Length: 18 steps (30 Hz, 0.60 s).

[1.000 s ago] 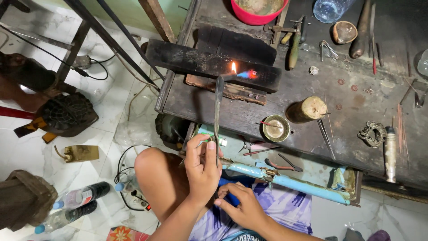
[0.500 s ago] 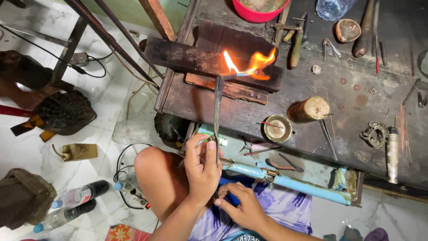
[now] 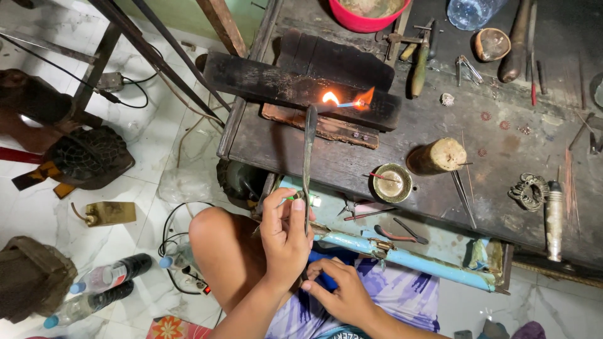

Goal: Solder and shape small jewelry components using a blowtorch and pliers on a workshop bench.

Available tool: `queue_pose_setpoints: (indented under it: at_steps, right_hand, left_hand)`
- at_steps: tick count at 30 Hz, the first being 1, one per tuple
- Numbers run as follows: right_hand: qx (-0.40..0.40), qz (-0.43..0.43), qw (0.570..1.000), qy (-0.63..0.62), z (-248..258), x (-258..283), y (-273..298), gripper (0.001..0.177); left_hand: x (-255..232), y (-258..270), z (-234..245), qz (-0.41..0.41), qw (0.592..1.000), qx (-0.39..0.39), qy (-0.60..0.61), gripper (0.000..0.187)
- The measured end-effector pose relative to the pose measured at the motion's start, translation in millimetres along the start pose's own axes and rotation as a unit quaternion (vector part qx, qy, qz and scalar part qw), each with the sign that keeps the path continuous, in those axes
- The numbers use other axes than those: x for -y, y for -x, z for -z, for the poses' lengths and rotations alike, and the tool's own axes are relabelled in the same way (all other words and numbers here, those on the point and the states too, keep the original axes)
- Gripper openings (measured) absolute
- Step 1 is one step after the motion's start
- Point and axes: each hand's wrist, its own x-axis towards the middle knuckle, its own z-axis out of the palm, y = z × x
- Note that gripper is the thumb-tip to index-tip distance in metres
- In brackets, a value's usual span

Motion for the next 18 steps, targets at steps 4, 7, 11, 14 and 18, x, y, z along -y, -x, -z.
queue_pose_setpoints:
  at_steps: [4, 7, 11, 14, 18]
  right_hand:
    - [0.000, 0.006, 1.000, 0.004, 0.1, -1.5, -0.6, 0.030]
    - [-0.001, 0.006, 1.000, 0.001, -0.4, -0.6, -1.0, 0.030]
    - [0.000, 0.007, 1.000, -0.005, -0.3, 0.3, -1.4, 0.028]
    - [0.000, 0.010, 1.000, -0.008, 0.1, 1.0, -3.3, 0.029]
    - [0.001, 0.001, 1.000, -0.008, 0.7, 2.1, -4.3, 0.028]
  left_hand:
    - [-0.6, -0.9, 0.1, -0.006, 1.000, 0.006, -0.004, 0.012]
    - [-1.2, -1.3, 0.4, -0.005, 1.000, 0.005, -0.004, 0.011]
    - [-1.3, -0.2, 1.3, -0.007, 1.000, 0.001, -0.008, 0.011]
    - [-1.4, -1.3, 1.8, -0.005, 1.000, 0.000, -0.012, 0.012]
    - [-1.2, -2.1, 2.2, -0.002, 1.000, 0.004, -0.010, 0.012]
